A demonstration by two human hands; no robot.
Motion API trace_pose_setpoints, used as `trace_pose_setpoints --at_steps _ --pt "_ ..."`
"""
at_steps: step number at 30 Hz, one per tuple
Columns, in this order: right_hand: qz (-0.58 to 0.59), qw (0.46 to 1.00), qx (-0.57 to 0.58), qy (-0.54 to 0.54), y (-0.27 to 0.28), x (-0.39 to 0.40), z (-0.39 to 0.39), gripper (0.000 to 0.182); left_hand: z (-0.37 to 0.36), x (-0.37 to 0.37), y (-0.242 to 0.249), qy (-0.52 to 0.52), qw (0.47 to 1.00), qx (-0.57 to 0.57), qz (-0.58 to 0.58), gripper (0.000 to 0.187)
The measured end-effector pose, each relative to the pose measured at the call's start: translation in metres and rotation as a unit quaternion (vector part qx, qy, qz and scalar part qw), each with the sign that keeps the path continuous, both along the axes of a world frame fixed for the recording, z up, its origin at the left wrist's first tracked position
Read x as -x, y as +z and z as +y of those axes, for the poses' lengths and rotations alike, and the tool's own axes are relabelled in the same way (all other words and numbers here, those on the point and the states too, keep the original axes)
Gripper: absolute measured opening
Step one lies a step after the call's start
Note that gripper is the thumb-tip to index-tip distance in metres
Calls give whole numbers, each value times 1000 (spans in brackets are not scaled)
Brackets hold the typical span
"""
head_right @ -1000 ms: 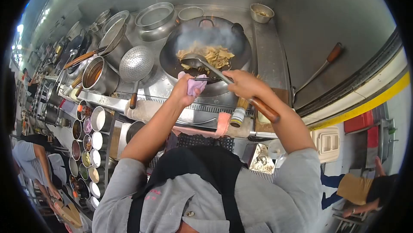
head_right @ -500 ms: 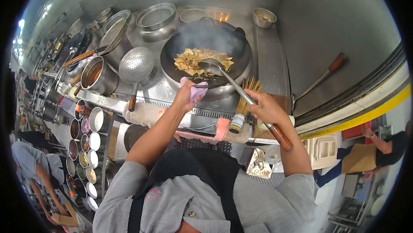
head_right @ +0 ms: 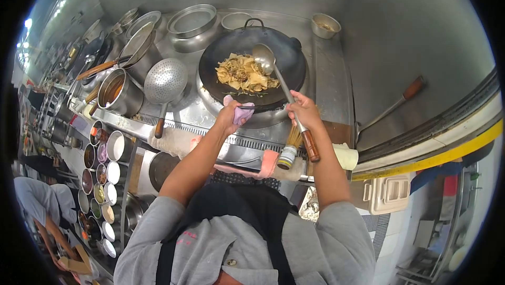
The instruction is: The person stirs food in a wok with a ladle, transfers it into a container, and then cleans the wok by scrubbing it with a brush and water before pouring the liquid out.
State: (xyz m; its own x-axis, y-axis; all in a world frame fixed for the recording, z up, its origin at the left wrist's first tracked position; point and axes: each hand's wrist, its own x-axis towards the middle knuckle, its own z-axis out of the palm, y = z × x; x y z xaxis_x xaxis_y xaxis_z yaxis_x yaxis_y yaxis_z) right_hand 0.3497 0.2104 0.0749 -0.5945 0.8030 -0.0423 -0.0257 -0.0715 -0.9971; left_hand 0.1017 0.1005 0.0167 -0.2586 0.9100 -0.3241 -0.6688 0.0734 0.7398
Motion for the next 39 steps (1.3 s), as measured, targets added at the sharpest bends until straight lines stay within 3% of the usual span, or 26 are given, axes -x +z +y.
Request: trace_pose_setpoints --at_steps 3,6,15,17,18,19,22,23,26,29,32,35,39 --pt "-43 995 -80 -27 0 10 21 73 -2 0 -2 -6 1000 -3 4 29" --pt "-46 995 -75 -53 -1 27 51 72 -1 1 -2 0 1000 -10 18 26" --pt "-66 989 -68 113 9 112 91 70 -3 0 -1 15 999 -12 36 23" --pt "-113 971 -126 168 10 115 82 69 -3 1 -3 20 999 -2 41 23" --pt "-136 959 -154 194 20 112 70 68 -4 2 -4 22 999 4 43 24" --pt "-254 915 -227 218 27 104 68 68 -6 1 -1 27 999 12 45 23" --pt "-193 755 -596 194 26 65 62 66 -6 -2 6 35 998 29 51 23" --pt "-328 760 -519 213 41 48 53 66 -7 -3 6 36 997 31 54 23" --pt "-374 748 -523 164 44 6 50 71 -6 0 2 34 998 25 55 25" --pt "-375 800 -455 113 58 -27 32 65 -6 -2 3 39 998 16 52 28" --pt "-177 860 -476 59 6 -47 60 66 -8 0 1 26 998 14 49 30" --pt "-142 967 -202 63 17 -57 40 63 -9 0 6 18 998 23 64 31" --pt "47 998 -13 50 -7 -73 42 64 -20 -7 13 41 996 16 77 35"
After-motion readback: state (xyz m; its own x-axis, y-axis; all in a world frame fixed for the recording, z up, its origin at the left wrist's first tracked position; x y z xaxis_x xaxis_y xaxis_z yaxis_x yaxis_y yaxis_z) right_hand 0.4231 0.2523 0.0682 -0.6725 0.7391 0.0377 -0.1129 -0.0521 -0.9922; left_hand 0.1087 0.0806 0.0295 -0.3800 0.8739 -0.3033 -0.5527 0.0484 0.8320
